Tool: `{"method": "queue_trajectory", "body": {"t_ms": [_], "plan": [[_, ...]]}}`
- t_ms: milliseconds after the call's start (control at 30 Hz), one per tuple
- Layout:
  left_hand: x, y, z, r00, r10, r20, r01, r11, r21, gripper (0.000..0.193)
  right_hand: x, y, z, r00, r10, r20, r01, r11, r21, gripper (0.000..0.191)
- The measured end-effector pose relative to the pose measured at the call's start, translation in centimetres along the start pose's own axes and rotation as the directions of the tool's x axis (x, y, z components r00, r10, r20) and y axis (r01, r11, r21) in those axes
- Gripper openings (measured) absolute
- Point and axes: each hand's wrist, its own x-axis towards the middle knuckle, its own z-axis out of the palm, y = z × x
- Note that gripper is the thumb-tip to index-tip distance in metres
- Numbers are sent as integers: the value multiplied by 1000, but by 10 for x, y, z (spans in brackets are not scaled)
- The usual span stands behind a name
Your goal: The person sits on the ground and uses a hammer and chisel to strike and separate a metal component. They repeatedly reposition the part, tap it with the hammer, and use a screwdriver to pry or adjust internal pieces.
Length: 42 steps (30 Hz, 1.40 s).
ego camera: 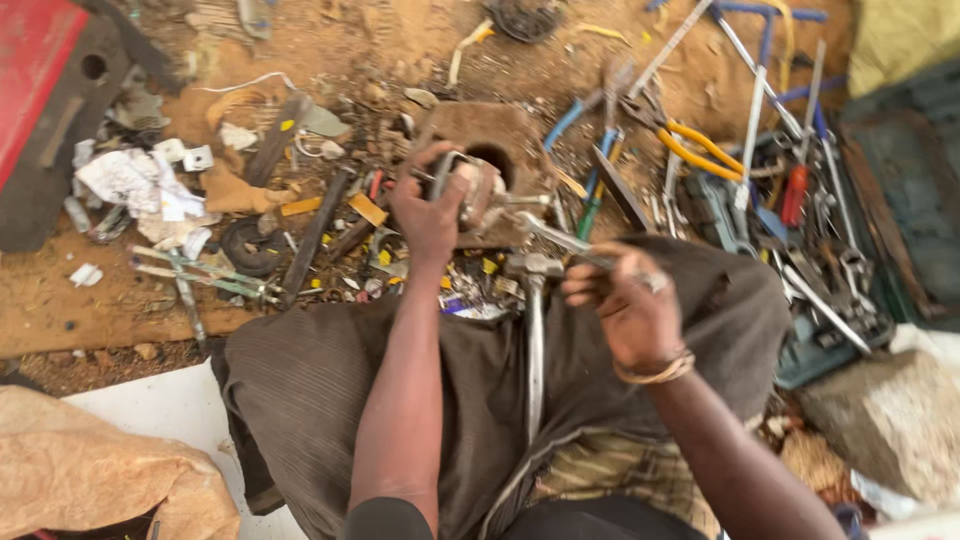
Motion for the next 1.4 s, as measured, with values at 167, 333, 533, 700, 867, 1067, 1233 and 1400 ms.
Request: {"method": "queue_trajectory", "body": {"t_ms": [167, 333, 533, 700, 867, 1067, 1233, 1400], "plan": [[-2, 9, -2, 972, -234, 36, 235, 933, -274, 33, -21, -78, -73, 845, -517, 136, 532, 790, -306, 44], [-3, 8, -3, 972, -231, 37, 233, 968, -94, 35, -14, -151, -194, 868, -469, -162, 74, 445, -892, 52], [-1, 21, 2, 968, -243, 55, 247, 964, -95, 37, -12, -150, -205, 800, -600, 16, -110, -172, -979, 23], [-3, 41, 0, 975, -132, 181, 133, 991, 7, 41, 6, -65, -73, 983, -181, -31, 5, 191, -982, 41], [-24, 50, -1, 968, -198, 155, 220, 965, -144, 44, 45, -23, 26, 963, -135, 235, 253, 132, -959, 28], [-22, 41, -11, 980, -156, 123, 155, 988, 20, 40, 86, -30, 59, 966, -37, 255, 248, -122, -961, 30], [-16, 36, -11, 926, -366, 92, 369, 929, -21, 39, 98, -40, 73, 889, 88, 448, 457, -185, -870, 7], [-13, 28, -14, 949, -316, 10, 315, 948, 50, 45, 100, -52, 101, 796, -20, 606, 599, -119, -792, 39]]}}
